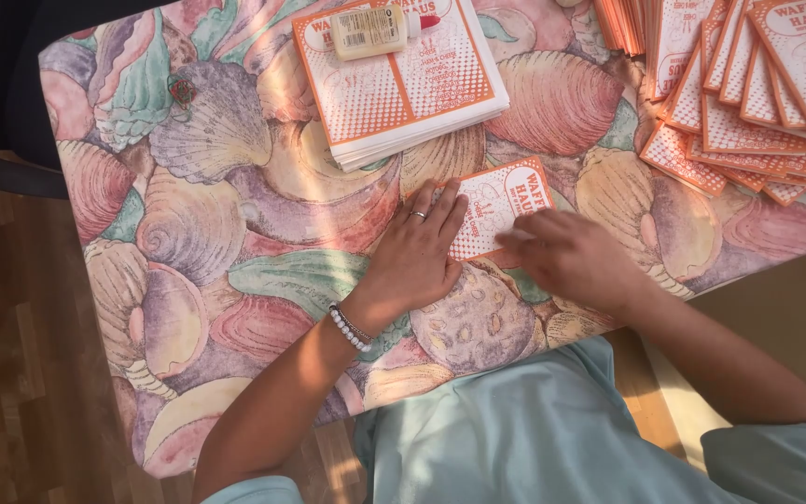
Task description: Folding flat paper bag templates into their final shape and stacking them on a table.
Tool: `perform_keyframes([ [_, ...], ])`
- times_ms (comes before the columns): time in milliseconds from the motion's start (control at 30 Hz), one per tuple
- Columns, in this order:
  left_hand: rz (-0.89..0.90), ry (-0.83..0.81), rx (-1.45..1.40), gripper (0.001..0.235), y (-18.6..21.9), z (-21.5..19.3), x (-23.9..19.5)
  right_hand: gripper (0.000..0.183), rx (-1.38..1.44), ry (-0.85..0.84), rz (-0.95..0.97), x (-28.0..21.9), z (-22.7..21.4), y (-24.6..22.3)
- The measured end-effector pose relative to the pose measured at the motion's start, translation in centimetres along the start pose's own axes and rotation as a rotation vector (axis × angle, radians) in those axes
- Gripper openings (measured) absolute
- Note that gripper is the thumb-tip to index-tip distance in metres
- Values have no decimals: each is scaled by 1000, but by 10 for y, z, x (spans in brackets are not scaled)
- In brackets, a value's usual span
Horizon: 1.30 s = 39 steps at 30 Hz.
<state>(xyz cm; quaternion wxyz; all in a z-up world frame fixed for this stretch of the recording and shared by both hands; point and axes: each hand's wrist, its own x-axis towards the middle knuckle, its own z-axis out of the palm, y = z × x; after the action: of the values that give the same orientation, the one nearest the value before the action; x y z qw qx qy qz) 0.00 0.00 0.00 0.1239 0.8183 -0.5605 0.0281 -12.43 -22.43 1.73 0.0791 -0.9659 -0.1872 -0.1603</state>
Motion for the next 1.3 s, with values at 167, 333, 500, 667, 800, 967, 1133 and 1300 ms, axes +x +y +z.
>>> perform_keyframes([
  [167, 1, 36, 54, 74, -1, 7, -5, 24, -21, 105, -6, -23, 29, -7],
  [333, -108, 17, 48, 71, 2, 9, -18, 23, 18, 91, 17, -9, 13, -6],
  [500, -147, -35, 49, 71, 7, 3, -18, 36, 181, -65, 110, 35, -6, 0],
  [667, -187, -71, 8, 74, 10, -4, -13, 47, 17, -213, 102, 81, 16, -7],
  [800, -196, -42, 4, 70, 9, -12, -12, 45, 24, -287, 207, 75, 5, 17],
  [967, -193, -35, 6, 66, 3, -18, 0, 36, -109, -159, 378, 26, 10, 70],
  [1133, -255, -87, 17, 42, 4, -25, 40, 39, -93, -86, 443, 11, 23, 84],
  [1300, -444, -98, -44, 32, -22, 24, 61, 39, -65, -53, 431, 10, 25, 83],
])
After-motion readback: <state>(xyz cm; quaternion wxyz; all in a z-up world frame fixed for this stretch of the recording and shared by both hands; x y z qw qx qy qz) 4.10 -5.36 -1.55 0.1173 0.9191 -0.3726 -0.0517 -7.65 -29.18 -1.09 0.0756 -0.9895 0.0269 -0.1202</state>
